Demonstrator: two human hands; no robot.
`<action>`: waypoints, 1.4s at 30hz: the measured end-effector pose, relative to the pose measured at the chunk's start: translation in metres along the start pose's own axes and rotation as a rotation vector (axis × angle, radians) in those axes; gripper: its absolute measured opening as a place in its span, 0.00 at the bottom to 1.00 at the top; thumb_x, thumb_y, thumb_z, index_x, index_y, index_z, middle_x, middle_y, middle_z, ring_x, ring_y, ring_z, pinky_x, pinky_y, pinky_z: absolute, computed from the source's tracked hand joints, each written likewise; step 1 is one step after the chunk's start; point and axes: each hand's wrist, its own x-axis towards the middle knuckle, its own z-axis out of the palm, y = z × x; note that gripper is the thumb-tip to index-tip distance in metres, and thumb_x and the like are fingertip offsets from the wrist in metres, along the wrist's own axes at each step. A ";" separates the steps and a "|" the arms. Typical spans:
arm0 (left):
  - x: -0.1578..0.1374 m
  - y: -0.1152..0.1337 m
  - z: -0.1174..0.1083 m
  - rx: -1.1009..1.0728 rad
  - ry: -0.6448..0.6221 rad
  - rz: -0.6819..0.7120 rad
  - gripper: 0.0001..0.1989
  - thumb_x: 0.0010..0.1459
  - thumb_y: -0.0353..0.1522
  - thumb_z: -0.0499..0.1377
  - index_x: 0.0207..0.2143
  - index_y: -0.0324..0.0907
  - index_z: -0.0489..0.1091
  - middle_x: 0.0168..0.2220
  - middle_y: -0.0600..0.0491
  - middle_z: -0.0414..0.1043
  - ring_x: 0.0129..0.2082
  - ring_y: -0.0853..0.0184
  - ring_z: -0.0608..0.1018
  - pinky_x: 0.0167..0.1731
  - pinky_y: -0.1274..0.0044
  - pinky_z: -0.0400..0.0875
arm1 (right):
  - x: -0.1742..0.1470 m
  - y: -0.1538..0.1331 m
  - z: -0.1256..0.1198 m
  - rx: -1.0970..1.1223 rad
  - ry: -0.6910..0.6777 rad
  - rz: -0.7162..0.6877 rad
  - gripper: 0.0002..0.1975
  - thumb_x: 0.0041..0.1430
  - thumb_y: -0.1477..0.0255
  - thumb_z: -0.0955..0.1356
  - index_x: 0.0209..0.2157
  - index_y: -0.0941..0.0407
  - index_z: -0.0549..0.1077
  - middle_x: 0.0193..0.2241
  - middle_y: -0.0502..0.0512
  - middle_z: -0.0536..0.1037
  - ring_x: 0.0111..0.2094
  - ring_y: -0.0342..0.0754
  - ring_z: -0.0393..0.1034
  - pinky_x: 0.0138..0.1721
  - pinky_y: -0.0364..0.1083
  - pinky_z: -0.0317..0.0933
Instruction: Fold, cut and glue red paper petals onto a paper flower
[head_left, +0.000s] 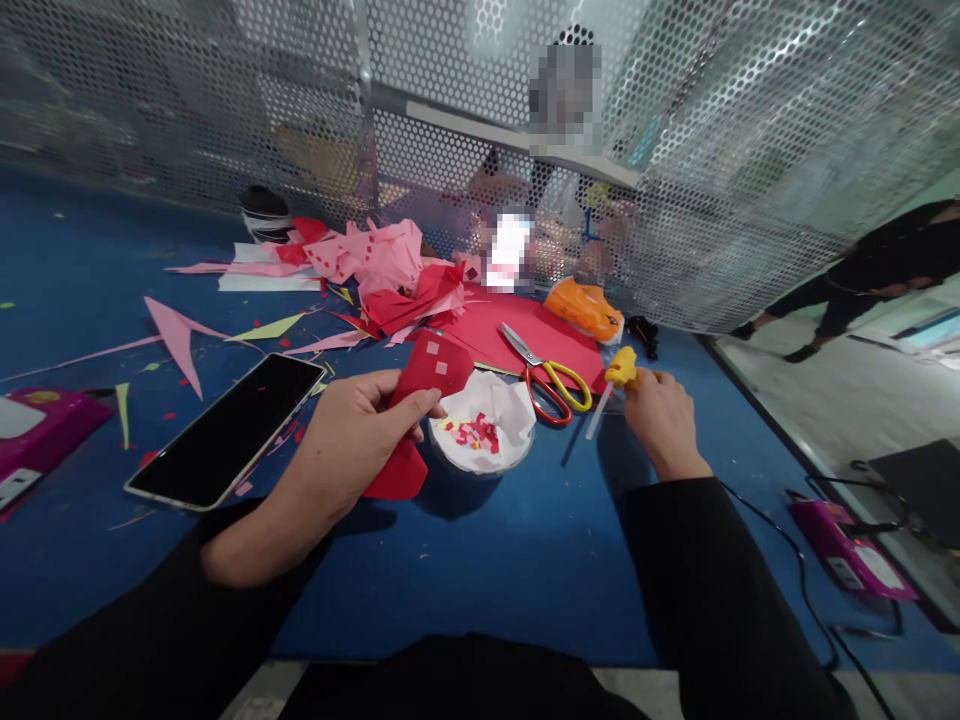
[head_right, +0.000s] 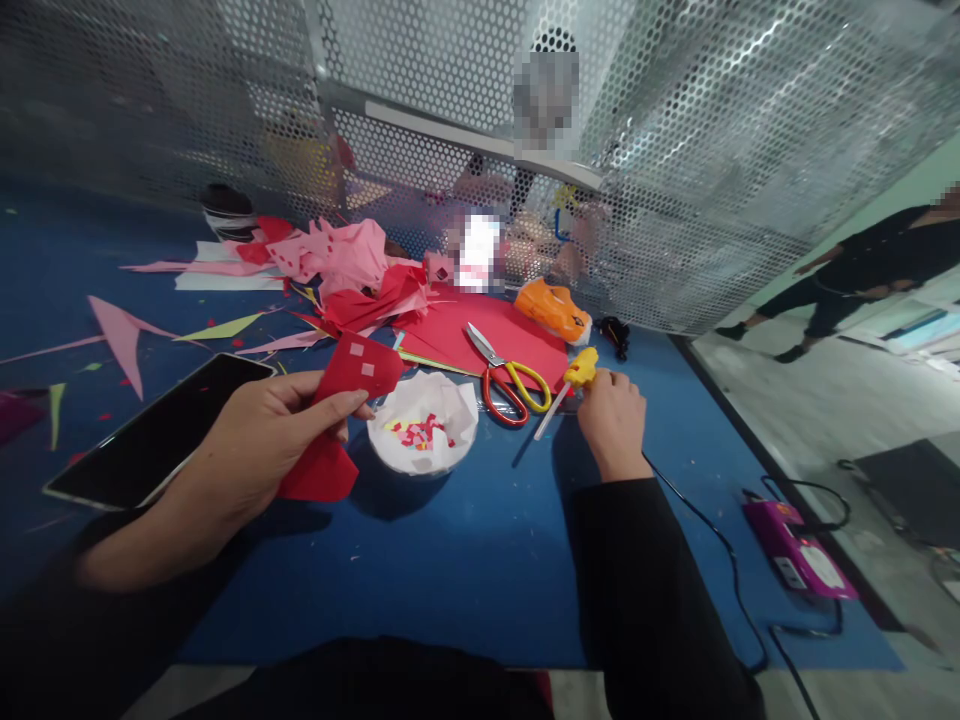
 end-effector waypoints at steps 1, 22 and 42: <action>0.000 0.000 0.000 -0.002 -0.005 0.004 0.13 0.51 0.42 0.67 0.28 0.42 0.79 0.19 0.56 0.69 0.16 0.73 0.68 0.15 0.82 0.62 | -0.001 0.000 -0.001 0.000 -0.003 -0.003 0.16 0.64 0.73 0.60 0.47 0.63 0.74 0.44 0.73 0.77 0.39 0.59 0.69 0.35 0.51 0.53; -0.001 0.004 0.002 0.008 0.056 0.036 0.09 0.52 0.38 0.65 0.26 0.42 0.79 0.18 0.57 0.68 0.16 0.73 0.65 0.16 0.80 0.58 | -0.036 -0.151 -0.095 0.323 -0.152 -0.916 0.08 0.61 0.78 0.69 0.30 0.57 0.81 0.30 0.55 0.81 0.32 0.48 0.72 0.32 0.48 0.53; -0.001 0.003 0.001 0.014 0.043 0.073 0.09 0.54 0.37 0.65 0.26 0.42 0.79 0.18 0.57 0.70 0.17 0.73 0.67 0.15 0.82 0.59 | -0.035 -0.162 -0.086 0.200 -0.356 -0.906 0.09 0.60 0.78 0.67 0.32 0.59 0.82 0.31 0.61 0.82 0.33 0.51 0.73 0.31 0.48 0.51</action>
